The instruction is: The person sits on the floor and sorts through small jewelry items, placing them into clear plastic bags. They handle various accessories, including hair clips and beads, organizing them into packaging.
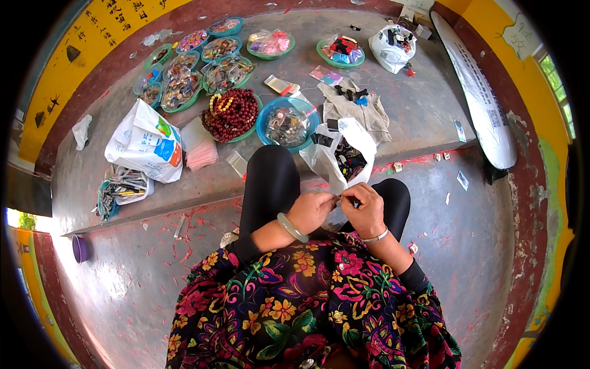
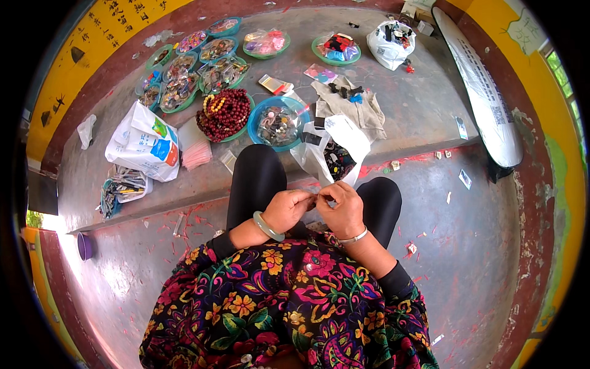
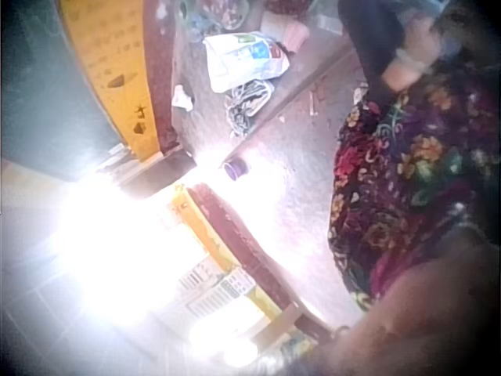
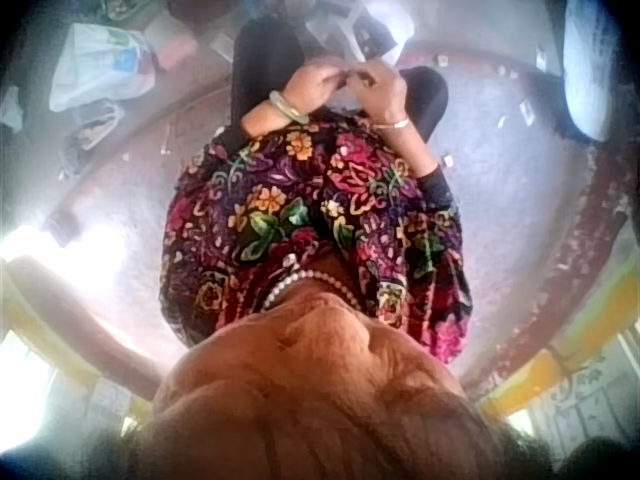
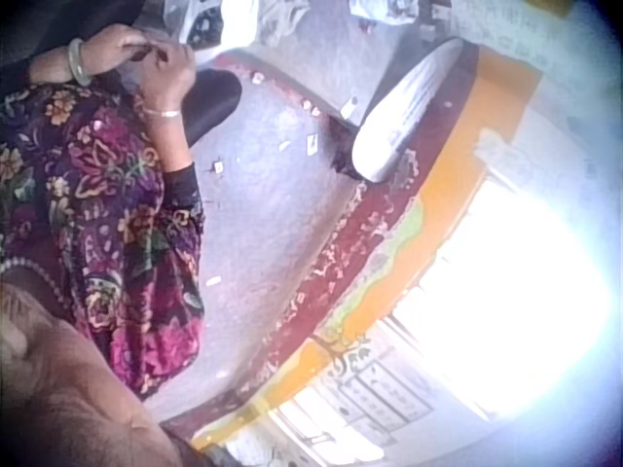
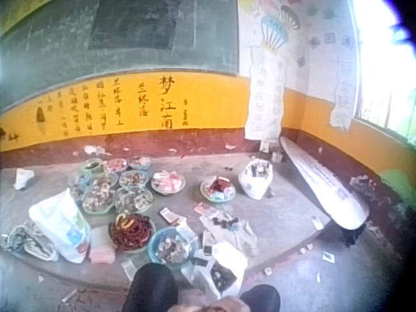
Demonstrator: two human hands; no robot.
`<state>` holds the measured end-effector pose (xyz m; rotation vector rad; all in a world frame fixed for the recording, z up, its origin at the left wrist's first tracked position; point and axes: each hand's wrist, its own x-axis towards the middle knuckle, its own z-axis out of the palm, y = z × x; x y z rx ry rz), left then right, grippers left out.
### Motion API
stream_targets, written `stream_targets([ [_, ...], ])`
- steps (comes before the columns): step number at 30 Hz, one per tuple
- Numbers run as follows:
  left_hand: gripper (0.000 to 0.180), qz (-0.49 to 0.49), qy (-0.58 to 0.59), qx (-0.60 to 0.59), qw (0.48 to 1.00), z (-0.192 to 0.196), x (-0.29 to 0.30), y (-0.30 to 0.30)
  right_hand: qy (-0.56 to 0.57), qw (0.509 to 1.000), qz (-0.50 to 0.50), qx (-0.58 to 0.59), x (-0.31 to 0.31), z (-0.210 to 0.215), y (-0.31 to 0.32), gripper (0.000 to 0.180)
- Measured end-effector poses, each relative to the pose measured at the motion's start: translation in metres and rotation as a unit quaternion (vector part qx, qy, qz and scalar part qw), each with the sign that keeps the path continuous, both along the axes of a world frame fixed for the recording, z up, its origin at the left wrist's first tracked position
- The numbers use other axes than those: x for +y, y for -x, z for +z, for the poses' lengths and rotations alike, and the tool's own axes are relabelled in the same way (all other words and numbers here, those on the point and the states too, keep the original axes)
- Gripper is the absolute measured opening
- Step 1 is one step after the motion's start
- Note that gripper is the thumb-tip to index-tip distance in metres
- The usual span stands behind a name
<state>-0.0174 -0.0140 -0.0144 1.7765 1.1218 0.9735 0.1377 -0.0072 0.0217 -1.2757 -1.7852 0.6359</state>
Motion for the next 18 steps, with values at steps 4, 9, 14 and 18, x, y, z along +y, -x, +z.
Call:
stream_targets([
  [4, 0.017, -0.027, 0.110, -0.054, 0.992, 0.000, 0.001, 0.002, 0.040, 0.998, -0.006, 0.047, 0.001, -0.003, -0.002, 0.006],
  [9, 0.022, -0.039, 0.229, -0.171, 0.957, -0.009, 0.002, 0.005, 0.167, 0.963, -0.017, 0.212, 0.004, -0.025, -0.013, 0.002],
  [14, 0.025, -0.039, 0.345, -0.305, 0.887, -0.005, 0.002, 0.005, 0.247, 0.906, -0.027, 0.342, 0.007, -0.022, -0.026, 0.004],
  [18, 0.025, -0.028, 0.372, -0.348, 0.860, -0.001, 0.001, 0.004, 0.253, 0.901, -0.041, 0.351, 0.008, -0.030, -0.037, 0.003],
])
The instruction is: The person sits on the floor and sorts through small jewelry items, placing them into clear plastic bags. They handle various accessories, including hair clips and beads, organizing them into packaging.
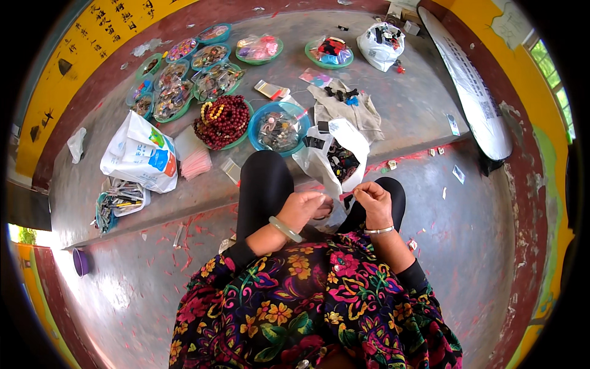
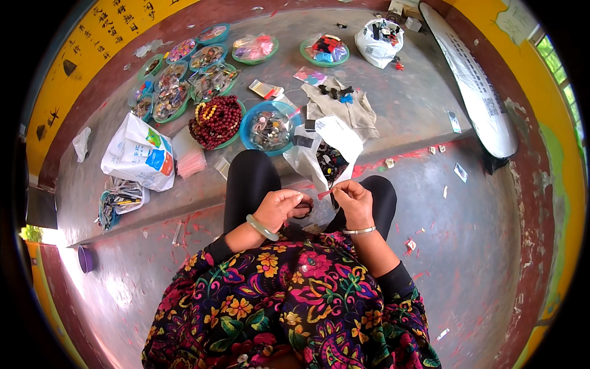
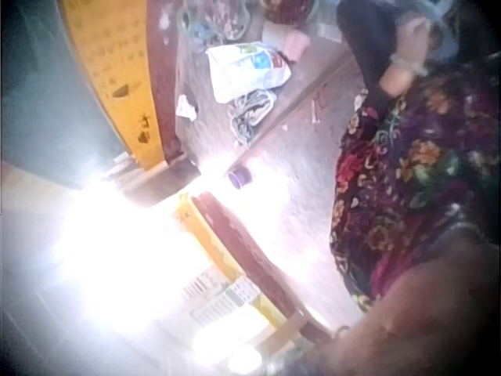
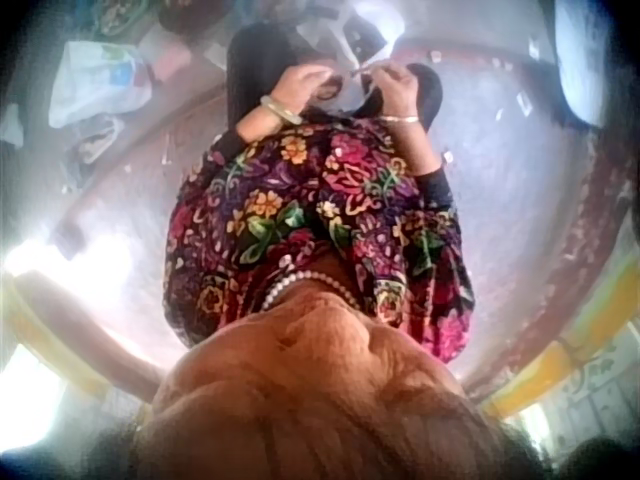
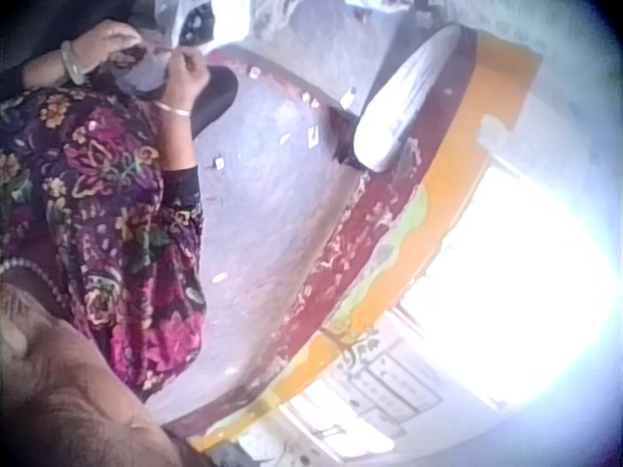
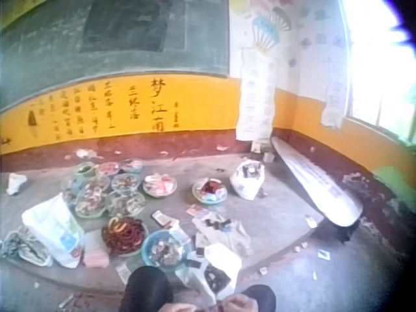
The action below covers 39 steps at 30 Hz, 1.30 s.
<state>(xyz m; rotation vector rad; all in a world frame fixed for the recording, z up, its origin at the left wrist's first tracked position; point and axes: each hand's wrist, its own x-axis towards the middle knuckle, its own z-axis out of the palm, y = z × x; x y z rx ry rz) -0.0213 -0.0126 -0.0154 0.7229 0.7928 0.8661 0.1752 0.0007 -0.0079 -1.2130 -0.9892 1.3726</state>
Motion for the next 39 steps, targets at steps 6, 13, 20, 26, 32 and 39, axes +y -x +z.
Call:
stream_targets([
  [6, 0.024, 0.009, 0.023, -0.012, 1.000, -0.007, 0.000, -0.001, 0.003, 0.999, -0.039, 0.028, -0.002, -0.009, -0.019, 0.003],
  [13, 0.023, 0.028, 0.033, -0.022, 0.999, -0.011, -0.001, 0.003, -0.058, 0.996, -0.072, -0.015, 0.002, 0.010, -0.115, 0.004],
  [20, 0.023, 0.010, 0.033, -0.008, 0.999, -0.011, 0.000, -0.003, 0.118, 0.936, -0.136, -0.303, -0.027, -0.080, -0.274, 0.012],
  [26, 0.022, -0.010, 0.011, 0.033, 0.999, -0.008, -0.001, -0.001, 0.281, 0.737, 0.019, -0.614, -0.073, -0.132, -0.316, 0.035],
  [32, 0.023, -0.013, 0.013, 0.031, 0.999, -0.008, -0.003, -0.004, 0.207, 0.946, -0.050, -0.246, -0.077, -0.074, -0.303, 0.033],
  [39, 0.023, -0.024, 0.001, 0.036, 0.999, -0.007, -0.005, -0.004, 0.394, 0.664, 0.001, -0.636, -0.092, -0.077, -0.305, 0.041],
])
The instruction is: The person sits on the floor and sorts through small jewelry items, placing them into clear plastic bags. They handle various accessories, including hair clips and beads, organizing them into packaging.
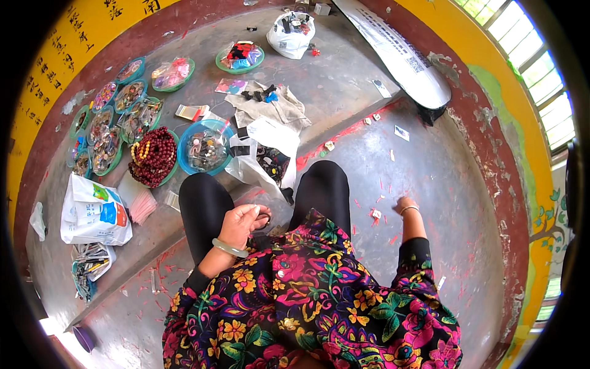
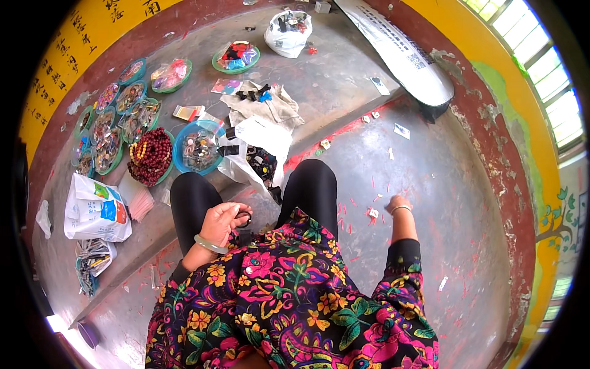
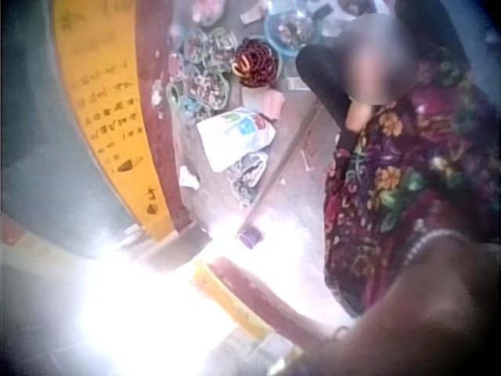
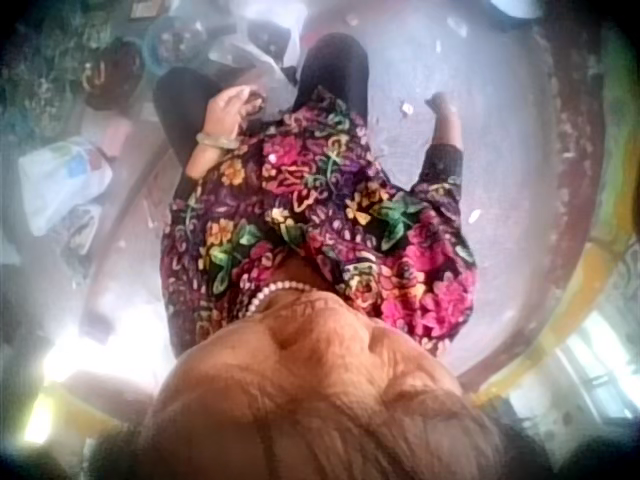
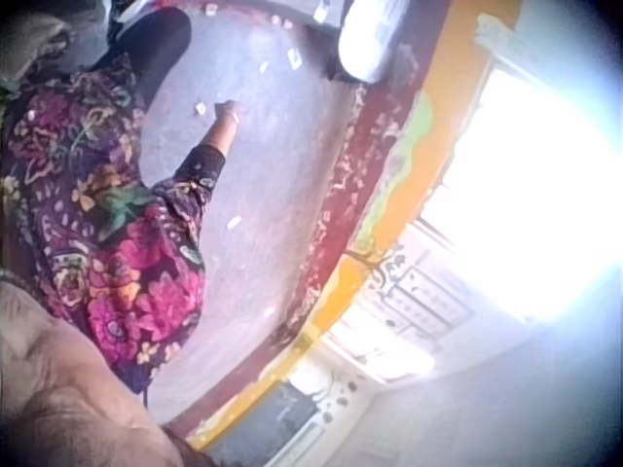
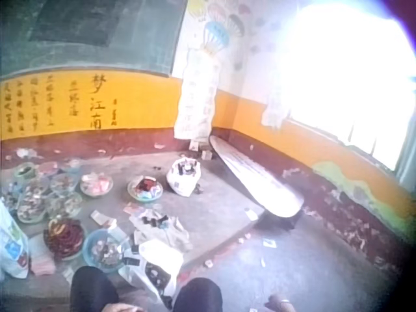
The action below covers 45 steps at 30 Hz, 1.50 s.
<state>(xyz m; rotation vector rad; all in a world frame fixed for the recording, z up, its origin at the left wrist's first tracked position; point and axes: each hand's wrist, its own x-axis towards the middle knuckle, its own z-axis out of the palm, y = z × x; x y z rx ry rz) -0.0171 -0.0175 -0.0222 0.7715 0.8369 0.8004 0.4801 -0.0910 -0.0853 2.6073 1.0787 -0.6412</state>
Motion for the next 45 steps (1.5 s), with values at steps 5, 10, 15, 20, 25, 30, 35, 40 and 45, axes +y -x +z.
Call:
stream_targets([
  [5, 0.022, 0.009, 0.009, -0.014, 1.000, -0.006, -0.003, 0.004, -0.379, 0.795, -0.198, 0.431, 0.023, 0.057, 0.025, 0.026],
  [10, 0.022, 0.016, 0.036, -0.096, 0.995, -0.004, 0.000, 0.001, -0.341, 0.923, 0.001, 0.176, 0.052, 0.063, 0.060, 0.022],
  [15, 0.023, 0.042, 0.008, -0.150, 0.988, 0.009, 0.000, 0.001, -0.319, 0.754, 0.018, 0.574, 0.075, 0.091, 0.213, 0.015],
  [20, 0.024, 0.070, 0.010, -0.150, 0.986, 0.015, -0.009, 0.004, -0.266, 0.670, 0.089, 0.687, 0.069, 0.096, 0.308, 0.017],
  [25, 0.025, 0.081, 0.017, -0.146, 0.986, 0.010, -0.017, 0.014, -0.269, 0.677, 0.101, 0.677, 0.073, 0.090, 0.329, 0.011],
  [30, 0.021, 0.077, 0.018, -0.124, 0.989, 0.020, -0.020, 0.016, -0.295, 0.693, 0.115, 0.648, 0.072, 0.091, 0.333, 0.009],
  [35, 0.018, 0.070, 0.003, -0.049, 0.996, 0.013, -0.017, 0.017, -0.342, 0.712, 0.188, 0.583, 0.068, 0.093, 0.337, 0.008],
  [40, 0.017, 0.077, 0.029, -0.073, 0.994, 0.008, -0.017, 0.017, -0.323, 0.698, 0.133, 0.625, 0.067, 0.084, 0.337, 0.009],
  [45, 0.022, 0.059, 0.037, -0.075, 0.995, 0.008, -0.016, 0.016, -0.259, 0.665, 0.062, 0.698, 0.068, 0.090, 0.337, 0.013],
])
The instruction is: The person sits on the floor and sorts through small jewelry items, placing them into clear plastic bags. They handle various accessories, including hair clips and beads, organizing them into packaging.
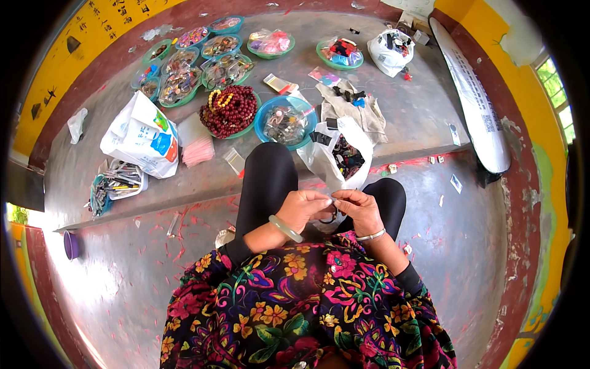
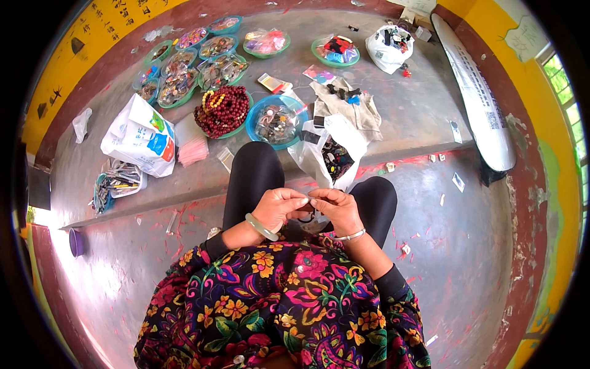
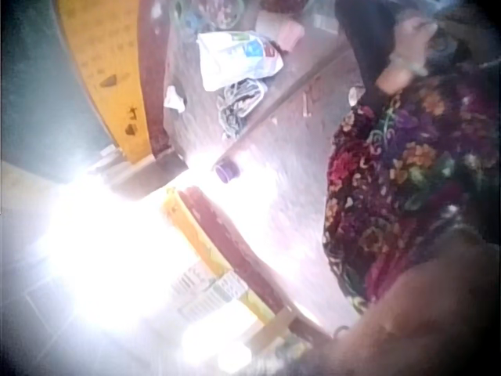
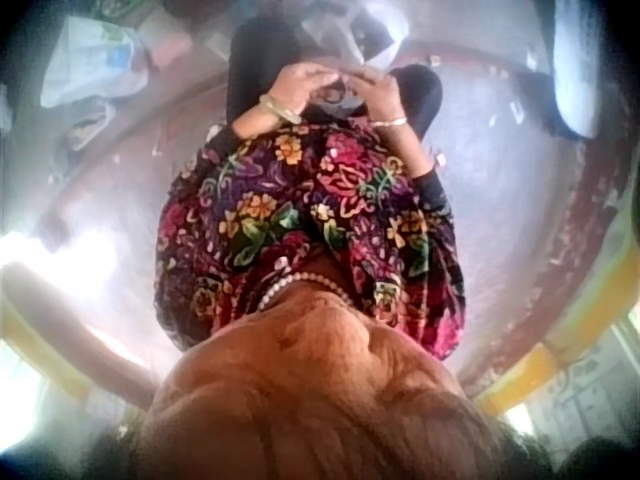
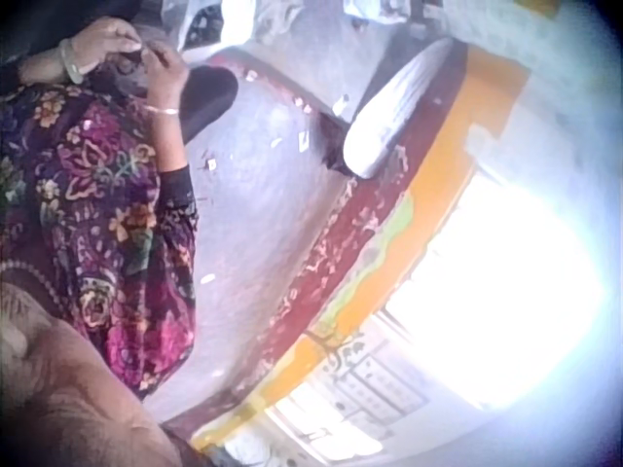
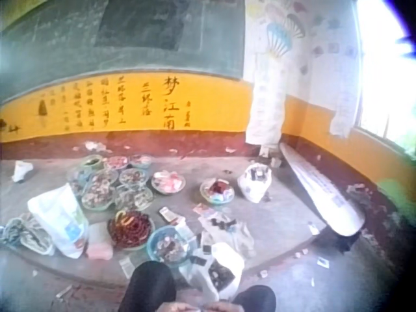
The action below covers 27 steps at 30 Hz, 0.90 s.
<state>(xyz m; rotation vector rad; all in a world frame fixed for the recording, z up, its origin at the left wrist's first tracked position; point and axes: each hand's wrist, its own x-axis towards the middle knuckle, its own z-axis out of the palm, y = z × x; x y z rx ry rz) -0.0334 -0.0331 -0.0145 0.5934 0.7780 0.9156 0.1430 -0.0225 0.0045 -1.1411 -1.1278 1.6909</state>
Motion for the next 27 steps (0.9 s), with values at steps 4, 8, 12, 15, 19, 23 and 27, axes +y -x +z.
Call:
stream_targets([
  [4, 0.022, -0.021, 0.020, -0.027, 0.999, -0.002, 0.002, -0.002, -0.020, 1.000, 0.009, 0.012, 0.001, -0.003, -0.003, 0.017],
  [8, 0.023, -0.038, 0.042, -0.038, 0.998, -0.003, 0.004, -0.003, -0.050, 0.999, 0.006, 0.014, 0.002, -0.011, -0.006, 0.018],
  [12, 0.025, -0.055, 0.055, -0.053, 0.996, -0.007, 0.007, -0.002, -0.082, 0.997, 0.011, -0.004, 0.003, -0.015, -0.010, 0.017],
  [15, 0.026, -0.063, 0.060, -0.066, 0.994, -0.011, 0.009, -0.001, -0.080, 0.996, 0.012, 0.022, 0.004, -0.015, -0.012, 0.014],
  [19, 0.027, -0.068, 0.080, -0.098, 0.990, -0.012, 0.010, 0.001, -0.069, 0.997, 0.002, 0.019, 0.002, -0.013, -0.011, 0.010],
  [23, 0.026, -0.074, 0.098, -0.117, 0.985, -0.004, 0.013, 0.004, -0.072, 0.997, 0.000, 0.010, 0.002, -0.013, -0.010, 0.010],
  [27, 0.025, -0.070, 0.084, -0.136, 0.985, 0.004, 0.013, 0.005, -0.082, 0.997, -0.002, 0.009, 0.004, -0.020, -0.010, 0.010],
])
